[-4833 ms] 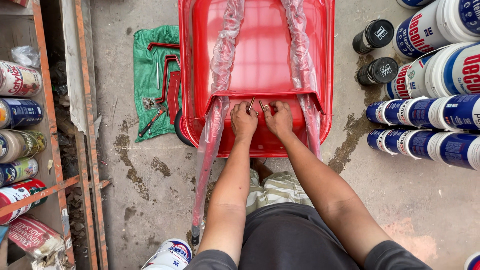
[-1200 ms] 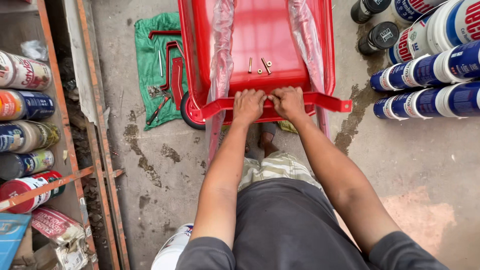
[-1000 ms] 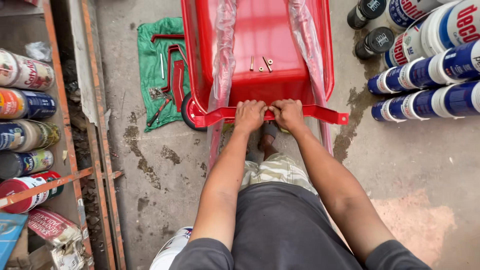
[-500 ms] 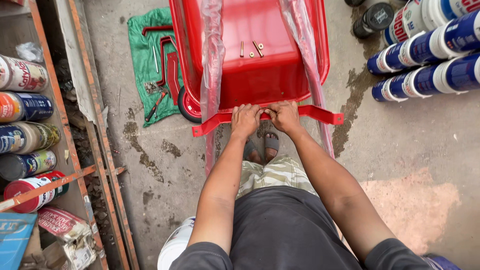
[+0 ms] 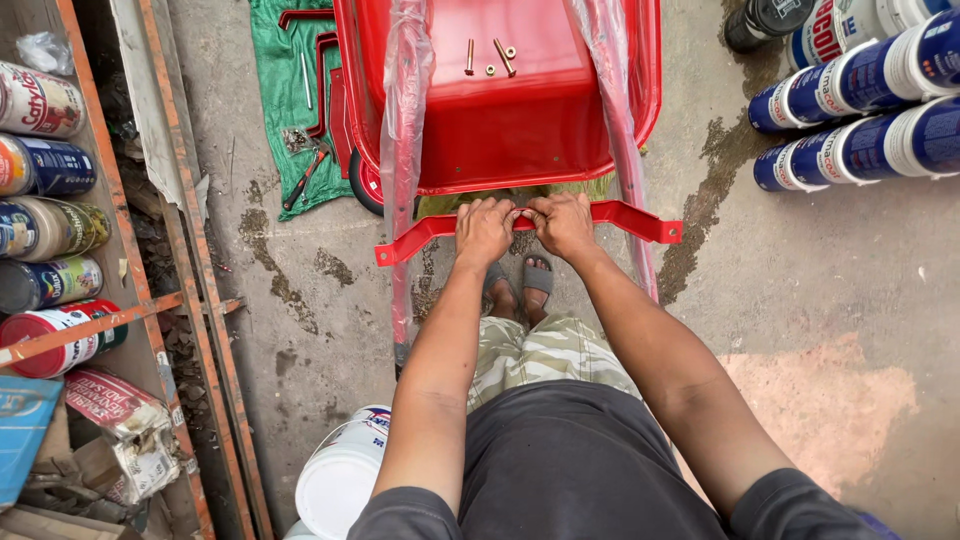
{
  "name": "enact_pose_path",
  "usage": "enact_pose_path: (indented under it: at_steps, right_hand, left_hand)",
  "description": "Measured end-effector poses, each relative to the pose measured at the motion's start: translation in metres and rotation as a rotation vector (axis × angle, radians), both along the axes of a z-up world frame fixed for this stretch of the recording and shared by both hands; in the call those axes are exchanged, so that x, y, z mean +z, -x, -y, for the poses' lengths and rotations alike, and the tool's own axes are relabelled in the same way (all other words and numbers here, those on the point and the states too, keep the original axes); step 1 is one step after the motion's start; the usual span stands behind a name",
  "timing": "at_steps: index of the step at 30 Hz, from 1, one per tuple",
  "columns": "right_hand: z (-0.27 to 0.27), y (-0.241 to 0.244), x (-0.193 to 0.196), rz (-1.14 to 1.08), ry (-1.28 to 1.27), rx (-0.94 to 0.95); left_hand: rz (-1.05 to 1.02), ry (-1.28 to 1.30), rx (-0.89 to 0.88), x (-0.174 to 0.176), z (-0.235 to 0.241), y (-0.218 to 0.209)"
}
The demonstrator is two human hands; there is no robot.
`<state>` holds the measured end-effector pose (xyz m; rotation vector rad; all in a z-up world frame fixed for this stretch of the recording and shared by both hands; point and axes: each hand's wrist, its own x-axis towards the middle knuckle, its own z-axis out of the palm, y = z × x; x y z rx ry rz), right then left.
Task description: The person assembles a red wheelbarrow by attaching the handles, a metal support bar, and a wheel. They use a wrench to tighten bolts and nuts to secure the components together.
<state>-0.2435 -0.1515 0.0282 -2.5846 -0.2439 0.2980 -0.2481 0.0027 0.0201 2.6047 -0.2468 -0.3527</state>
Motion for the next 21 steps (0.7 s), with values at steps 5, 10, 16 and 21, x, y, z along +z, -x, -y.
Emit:
enact_pose_path:
  at_steps: [5,10,16,21]
  right_hand:
    - [0.004,0.007,-0.002,0.016,-0.012,0.04]
    - [0.005,0.02,-0.014,-0.01,0.043,0.022]
    - [0.001,0.034,-0.015,-0.041,0.147,0.017]
    - [0.001,0.027,-0.021,-0.049,0.073,-0.057]
  left_hand:
    - [-0.02,0.009,0.051,-0.001,0.005,0.014]
    - [-0.096,0.018,0.033,-0.014,0.005,0.026]
    - [-0.266,0.002,0.043,-0.034,0.01,0.034]
    - [-0.174,0.066,-0.02,-0.027,0.006,0.022]
